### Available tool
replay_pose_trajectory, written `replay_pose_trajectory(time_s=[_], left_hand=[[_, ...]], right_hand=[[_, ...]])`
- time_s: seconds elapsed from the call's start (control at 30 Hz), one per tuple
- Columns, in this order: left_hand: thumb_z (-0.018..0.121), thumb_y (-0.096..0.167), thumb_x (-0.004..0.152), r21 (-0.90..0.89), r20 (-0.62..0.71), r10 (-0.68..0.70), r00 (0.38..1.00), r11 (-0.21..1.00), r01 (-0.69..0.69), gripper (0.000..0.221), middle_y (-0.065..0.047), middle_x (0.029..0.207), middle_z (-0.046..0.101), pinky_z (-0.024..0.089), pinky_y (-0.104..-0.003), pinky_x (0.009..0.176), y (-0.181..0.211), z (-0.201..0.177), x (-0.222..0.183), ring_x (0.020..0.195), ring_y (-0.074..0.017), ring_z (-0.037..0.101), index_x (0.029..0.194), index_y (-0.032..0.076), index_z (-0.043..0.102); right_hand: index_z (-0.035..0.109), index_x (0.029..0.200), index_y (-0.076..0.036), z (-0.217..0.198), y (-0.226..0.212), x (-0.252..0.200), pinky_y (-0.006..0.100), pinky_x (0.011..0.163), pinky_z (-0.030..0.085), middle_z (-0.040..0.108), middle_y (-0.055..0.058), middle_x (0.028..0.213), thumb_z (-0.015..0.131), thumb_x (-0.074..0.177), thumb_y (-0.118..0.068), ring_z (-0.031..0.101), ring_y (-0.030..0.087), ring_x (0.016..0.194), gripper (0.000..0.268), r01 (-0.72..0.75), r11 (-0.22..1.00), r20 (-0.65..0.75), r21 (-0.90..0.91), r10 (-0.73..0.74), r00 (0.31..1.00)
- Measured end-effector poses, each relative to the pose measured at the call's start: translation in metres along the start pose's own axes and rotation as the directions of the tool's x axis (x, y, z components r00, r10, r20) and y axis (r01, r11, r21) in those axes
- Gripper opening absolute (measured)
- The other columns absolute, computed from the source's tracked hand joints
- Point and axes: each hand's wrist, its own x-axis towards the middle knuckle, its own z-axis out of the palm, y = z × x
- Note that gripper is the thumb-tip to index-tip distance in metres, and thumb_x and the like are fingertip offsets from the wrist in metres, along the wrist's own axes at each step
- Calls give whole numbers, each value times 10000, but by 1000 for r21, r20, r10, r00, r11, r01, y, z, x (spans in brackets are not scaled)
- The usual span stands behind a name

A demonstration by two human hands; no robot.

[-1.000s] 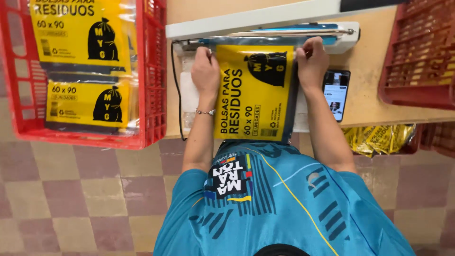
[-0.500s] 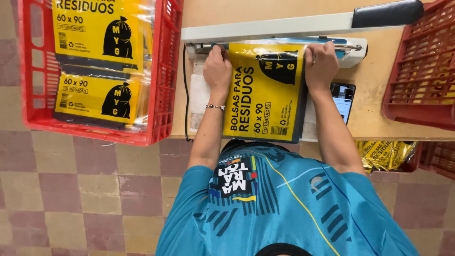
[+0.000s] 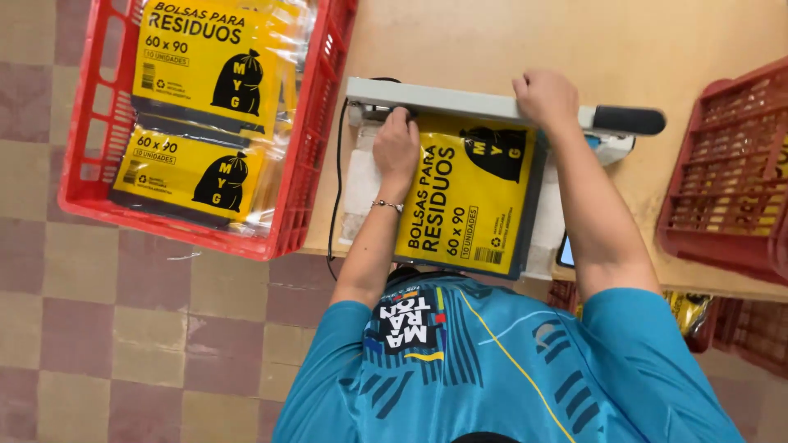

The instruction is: Sealing plastic bags using a manual heat sealer and organizing them into crates.

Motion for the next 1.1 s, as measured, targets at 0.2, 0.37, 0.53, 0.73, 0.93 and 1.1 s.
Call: replay_pose_trajectory(time_s=[0.2,0.37,0.53,0.73,0.93,1.1], left_hand=[[653,271,927,-101,-15,-19,1000,995,18,173,-66,948,660,585,-441,805,-4,-19,-3,898,-315,716,1069,185,603],[678,275,902,-35,-114,135,984,990,-140,174,-8,818,637,436,-364,598,23,-156,38,809,-200,638,824,165,568],[560,191,1013,239,26,-22,999,971,15,141,21,756,566,355,-198,474,-104,-163,139,584,-82,438,876,155,556],[576,-25,890,526,357,17,934,823,-216,406,-103,1251,571,485,-461,793,-219,-100,237,1128,-268,503,1280,79,537],[488,64,969,558,514,-87,853,789,-256,523,-89,1517,447,462,-593,954,-222,-77,284,1383,-282,376,1487,121,443],[676,188,931,674,536,-45,843,624,-395,488,-127,1297,591,549,-535,857,-227,-87,296,1162,-322,563,1395,114,544]], right_hand=[[746,1017,-23,34,18,-3,677,756,472,711,307,953,495,1103,-439,645,572,953,494,125,984,-123,124,-110,986],[624,783,-44,21,5,-4,581,597,428,650,265,812,391,1040,-394,627,498,777,493,-56,998,-47,15,56,997],[669,850,-58,18,3,-6,601,611,443,684,273,873,396,1058,-410,640,523,827,491,-84,996,-43,-15,83,996],[654,847,-71,16,-1,-7,568,614,436,688,241,882,371,1053,-408,639,485,824,486,-118,993,-16,-18,118,993],[666,856,-79,12,-6,-10,586,633,437,697,238,926,369,1058,-411,639,492,869,488,-124,992,-24,-38,123,992],[669,857,-119,14,-5,-12,590,627,432,694,229,911,390,1051,-423,634,499,865,456,-147,989,-45,-6,146,988]])
